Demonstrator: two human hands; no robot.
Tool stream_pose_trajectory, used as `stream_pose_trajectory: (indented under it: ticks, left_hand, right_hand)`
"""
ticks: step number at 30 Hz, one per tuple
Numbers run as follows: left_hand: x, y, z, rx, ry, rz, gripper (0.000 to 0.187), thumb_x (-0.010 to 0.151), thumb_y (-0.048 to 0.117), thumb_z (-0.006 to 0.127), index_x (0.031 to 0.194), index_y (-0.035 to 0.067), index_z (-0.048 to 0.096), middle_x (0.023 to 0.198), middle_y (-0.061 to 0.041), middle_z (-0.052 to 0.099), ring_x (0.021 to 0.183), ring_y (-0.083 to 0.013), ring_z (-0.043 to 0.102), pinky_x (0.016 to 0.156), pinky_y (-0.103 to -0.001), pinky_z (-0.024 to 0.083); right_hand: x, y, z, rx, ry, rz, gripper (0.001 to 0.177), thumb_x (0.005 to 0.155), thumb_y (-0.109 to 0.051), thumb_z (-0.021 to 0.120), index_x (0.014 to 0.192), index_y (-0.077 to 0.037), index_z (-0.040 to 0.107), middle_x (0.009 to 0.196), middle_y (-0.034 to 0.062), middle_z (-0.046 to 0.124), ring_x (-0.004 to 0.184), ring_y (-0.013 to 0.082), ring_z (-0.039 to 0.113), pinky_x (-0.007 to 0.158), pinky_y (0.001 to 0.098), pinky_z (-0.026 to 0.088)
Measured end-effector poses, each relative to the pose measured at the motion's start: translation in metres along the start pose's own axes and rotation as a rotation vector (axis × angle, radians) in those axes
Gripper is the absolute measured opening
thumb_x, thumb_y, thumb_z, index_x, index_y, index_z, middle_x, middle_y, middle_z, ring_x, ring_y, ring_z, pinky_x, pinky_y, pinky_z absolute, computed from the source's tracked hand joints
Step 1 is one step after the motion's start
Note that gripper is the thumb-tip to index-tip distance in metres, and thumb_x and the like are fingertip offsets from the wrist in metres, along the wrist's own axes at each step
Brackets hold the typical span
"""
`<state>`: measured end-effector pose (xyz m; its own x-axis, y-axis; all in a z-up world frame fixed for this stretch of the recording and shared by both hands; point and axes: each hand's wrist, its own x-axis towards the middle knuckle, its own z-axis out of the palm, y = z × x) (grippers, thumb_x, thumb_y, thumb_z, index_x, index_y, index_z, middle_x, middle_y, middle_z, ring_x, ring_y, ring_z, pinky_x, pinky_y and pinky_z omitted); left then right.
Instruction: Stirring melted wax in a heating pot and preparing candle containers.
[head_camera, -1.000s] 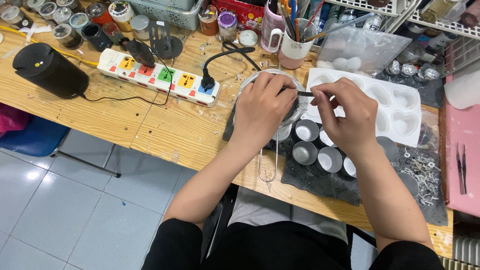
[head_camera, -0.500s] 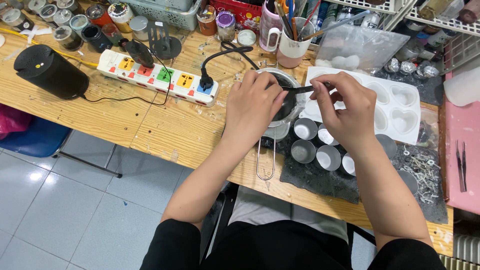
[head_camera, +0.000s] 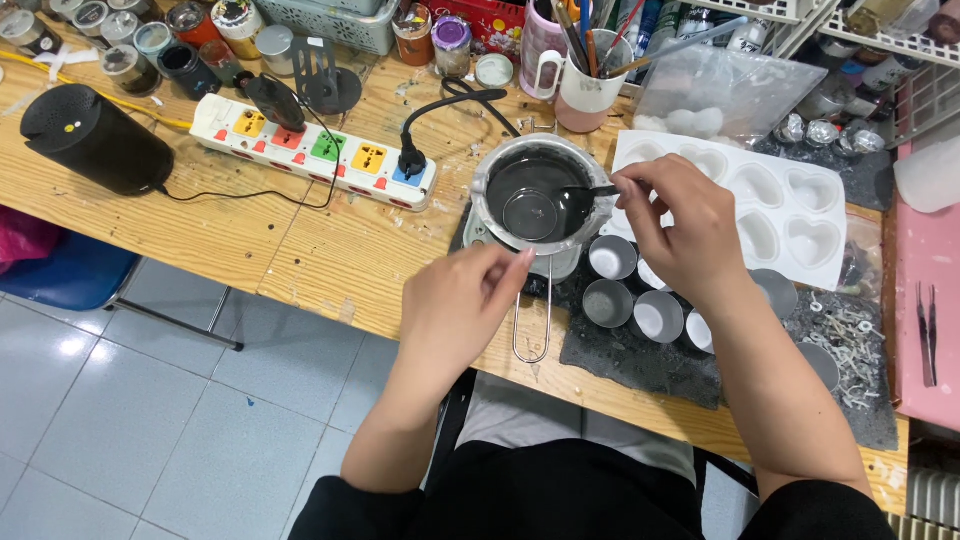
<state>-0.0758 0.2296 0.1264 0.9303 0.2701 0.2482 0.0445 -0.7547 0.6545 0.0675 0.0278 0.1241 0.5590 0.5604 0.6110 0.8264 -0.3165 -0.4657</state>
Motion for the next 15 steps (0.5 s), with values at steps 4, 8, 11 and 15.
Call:
stream_pose_trajectory:
  ticks: [4, 8, 11, 15]
  left_hand:
    - [-0.019, -0.014, 0.002, 0.018, -0.238, -0.214, 0.046, 0.097, 0.053, 0.059, 0.078, 0.014, 0.074, 0.062, -0.005, 0.068, 0.059, -0.0229, 0.066, 0.055, -0.039, 0.048]
    - [-0.027, -0.031, 0.019, -0.058, -0.346, -0.243, 0.048, 0.099, 0.053, 0.056, 0.078, 0.014, 0.075, 0.06, -0.004, 0.067, 0.059, -0.02, 0.065, 0.055, -0.036, 0.047]
    - [-0.037, -0.054, 0.054, -0.373, -0.499, -0.25, 0.045, 0.1, 0.048, 0.053, 0.086, 0.012, 0.075, 0.066, -0.001, 0.068, 0.06, -0.0139, 0.064, 0.055, -0.029, 0.049]
    - [-0.048, -0.076, 0.1, -1.015, -0.67, -0.191, 0.038, 0.11, 0.036, 0.047, 0.108, 0.005, 0.068, 0.083, -0.002, 0.067, 0.073, -0.0093, 0.064, 0.062, -0.023, 0.052]
  right_hand:
    - [-0.007, 0.006, 0.011, 0.119, 0.016, 0.109, 0.011, 0.113, -0.004, 0.057, 0.112, 0.001, 0.066, 0.094, 0.0085, 0.071, 0.084, 0.0122, 0.072, 0.068, 0.0246, 0.057]
    - [-0.013, 0.017, 0.02, 0.24, 0.013, 0.326, 0.019, 0.113, -0.009, 0.052, 0.112, 0.001, 0.067, 0.083, 0.0054, 0.07, 0.068, 0.0085, 0.062, 0.058, 0.023, 0.049]
    - [-0.019, 0.017, 0.019, 0.346, 0.117, 0.431, 0.021, 0.115, -0.012, 0.05, 0.111, 0.002, 0.066, 0.082, 0.0054, 0.067, 0.062, 0.0068, 0.057, 0.054, 0.0224, 0.045]
    - [-0.023, 0.009, 0.009, 0.197, 0.166, 0.208, 0.019, 0.118, -0.006, 0.05, 0.113, 0.005, 0.065, 0.089, 0.0101, 0.067, 0.074, 0.0107, 0.063, 0.062, 0.0231, 0.048]
